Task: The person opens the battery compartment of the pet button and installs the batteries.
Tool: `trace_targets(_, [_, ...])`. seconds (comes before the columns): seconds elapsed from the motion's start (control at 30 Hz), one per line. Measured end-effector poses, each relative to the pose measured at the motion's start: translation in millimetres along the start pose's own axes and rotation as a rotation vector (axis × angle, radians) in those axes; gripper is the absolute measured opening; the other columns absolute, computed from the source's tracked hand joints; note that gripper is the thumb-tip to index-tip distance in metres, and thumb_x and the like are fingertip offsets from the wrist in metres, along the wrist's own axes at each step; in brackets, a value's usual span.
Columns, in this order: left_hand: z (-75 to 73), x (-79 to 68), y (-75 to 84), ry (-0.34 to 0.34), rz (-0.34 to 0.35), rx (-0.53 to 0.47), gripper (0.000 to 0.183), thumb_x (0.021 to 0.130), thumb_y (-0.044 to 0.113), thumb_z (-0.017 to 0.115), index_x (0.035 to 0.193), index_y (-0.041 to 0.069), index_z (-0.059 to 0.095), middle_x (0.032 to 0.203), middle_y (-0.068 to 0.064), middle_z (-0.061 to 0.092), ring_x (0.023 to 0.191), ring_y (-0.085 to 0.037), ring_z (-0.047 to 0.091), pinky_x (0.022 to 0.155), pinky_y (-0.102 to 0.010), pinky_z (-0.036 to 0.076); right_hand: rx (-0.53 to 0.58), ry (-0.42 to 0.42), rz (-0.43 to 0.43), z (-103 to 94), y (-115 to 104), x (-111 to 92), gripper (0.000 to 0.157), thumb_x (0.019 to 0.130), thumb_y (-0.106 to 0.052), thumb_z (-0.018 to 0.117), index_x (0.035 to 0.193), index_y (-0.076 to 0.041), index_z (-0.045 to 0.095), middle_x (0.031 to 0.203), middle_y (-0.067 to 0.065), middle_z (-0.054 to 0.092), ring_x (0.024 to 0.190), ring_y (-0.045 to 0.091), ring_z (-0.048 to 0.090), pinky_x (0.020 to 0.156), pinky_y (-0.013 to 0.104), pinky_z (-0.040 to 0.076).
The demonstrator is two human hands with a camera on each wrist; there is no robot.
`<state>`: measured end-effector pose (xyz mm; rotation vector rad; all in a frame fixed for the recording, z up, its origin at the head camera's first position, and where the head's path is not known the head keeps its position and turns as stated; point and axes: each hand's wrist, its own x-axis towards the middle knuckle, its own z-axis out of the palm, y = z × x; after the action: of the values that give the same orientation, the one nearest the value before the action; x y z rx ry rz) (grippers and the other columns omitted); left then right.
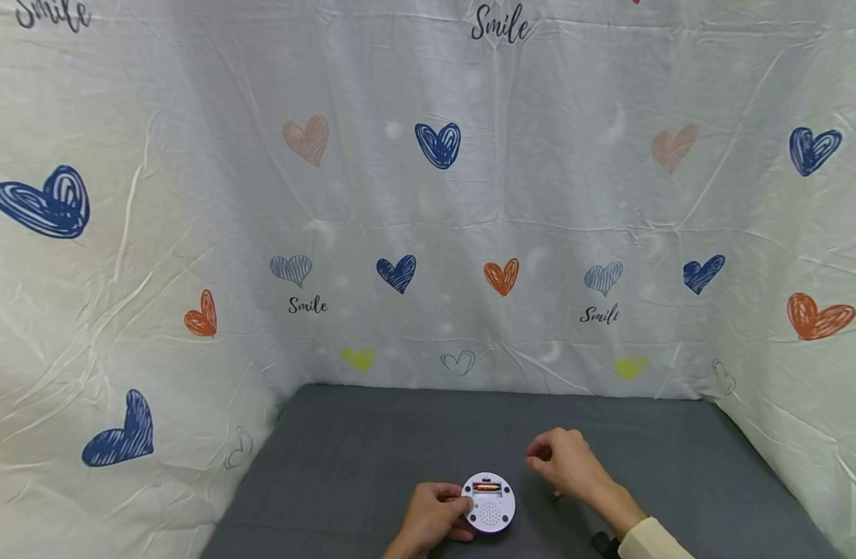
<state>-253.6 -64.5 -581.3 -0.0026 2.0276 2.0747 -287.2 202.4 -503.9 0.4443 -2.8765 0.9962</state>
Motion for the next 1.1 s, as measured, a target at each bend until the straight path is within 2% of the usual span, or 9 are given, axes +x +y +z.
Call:
trace_targets(0.13, [-0.2, 0.2, -0.5, -0.006, 0.001, -0.002, 0.028, 0.09, -0.002, 0.071, 0.114, -0.016, 0.069, 0.09, -0.009, 0.076, 0.069, -0.021, 0.078, 0.059, -0.035, 0.071, -0.02, -0.011, 0.028, -3.9, 3.2, -1.4, 0.004, 0.093, -0.01, 0.084, 0.096, -0.008, 0.083, 0.083, -0.005, 0.077, 0.069, 0.008, 0.068, 0.054, 0.026, 0.062])
trace_targets(0.23, [-0.5, 0.2, -0.7, -0.007, -0.001, -0.002, 0.028, 0.09, -0.002, 0.071, 0.115, -0.016, 0.069, 0.09, -0.009, 0.077, 0.069, -0.021, 0.078, 0.059, -0.035, 0.071, -0.088, -0.007, 0.038, -4.2, 6.8, -1.8, 0.005, 0.091, -0.011, 0.085, 0.096, -0.011, 0.083, 0.083, -0.007, 0.077, 0.072, 0.006, 0.068, 0.064, 0.029, 0.064])
trace_targets(0.33, [-0.6, 0.3, -0.7, -0.009, -0.004, -0.002, 0.028, 0.09, -0.002, 0.071, 0.115, -0.016, 0.069, 0.091, -0.009, 0.077, 0.069, -0.021, 0.078, 0.06, -0.035, 0.071, -0.138, -0.008, 0.03, -4.2, 11.4, -2.5, 0.006, 0.09, -0.009, 0.086, 0.094, -0.011, 0.083, 0.083, -0.008, 0.076, 0.074, 0.007, 0.069, 0.069, 0.033, 0.065])
trace_targets(0.6, [-0.1, 0.9, 0.2, 0.001, -0.011, 0.004, 0.03, 0.09, -0.001, 0.071, 0.116, -0.016, 0.069, 0.092, -0.01, 0.077, 0.069, -0.022, 0.079, 0.06, -0.035, 0.071, -0.191, -0.038, -0.081, -5.4, 25.9, -7.4, 0.012, 0.085, -0.004, 0.086, 0.095, -0.01, 0.084, 0.086, -0.006, 0.078, 0.078, 0.011, 0.07, 0.067, 0.031, 0.062])
trace_targets(0.9, [1.2, 0.5, 1.1, 0.012, -0.018, 0.015, 0.03, 0.09, -0.002, 0.071, 0.115, -0.016, 0.069, 0.092, -0.01, 0.076, 0.069, -0.021, 0.079, 0.06, -0.035, 0.071, -0.236, -0.101, -0.089, -1.0, 35.0, -11.5, 0.019, 0.078, 0.001, 0.085, 0.094, -0.01, 0.083, 0.089, -0.002, 0.079, 0.083, 0.018, 0.073, 0.07, 0.04, 0.065])
trace_targets(1.0, [1.8, -0.1, 1.4, 0.019, -0.014, 0.018, 0.03, 0.09, -0.002, 0.071, 0.116, -0.017, 0.069, 0.091, -0.01, 0.076, 0.069, -0.021, 0.079, 0.059, -0.035, 0.071, -0.265, -0.098, -0.148, 1.8, 40.8, -13.6, 0.019, 0.075, 0.001, 0.084, 0.087, -0.013, 0.081, 0.085, -0.005, 0.077, 0.078, 0.015, 0.071, 0.065, 0.037, 0.062])
trace_targets(1.1, [2.2, -0.8, 1.5, 0.022, -0.009, 0.018, 0.029, 0.09, -0.002, 0.071, 0.116, -0.017, 0.069, 0.09, -0.01, 0.075, 0.068, -0.021, 0.078, 0.059, -0.035, 0.071, -0.302, -0.077, -0.223, 5.4, 47.4, -16.1, 0.02, 0.075, 0.001, 0.083, 0.079, -0.018, 0.077, 0.077, -0.01, 0.071, 0.069, 0.006, 0.063, 0.057, 0.032, 0.055])
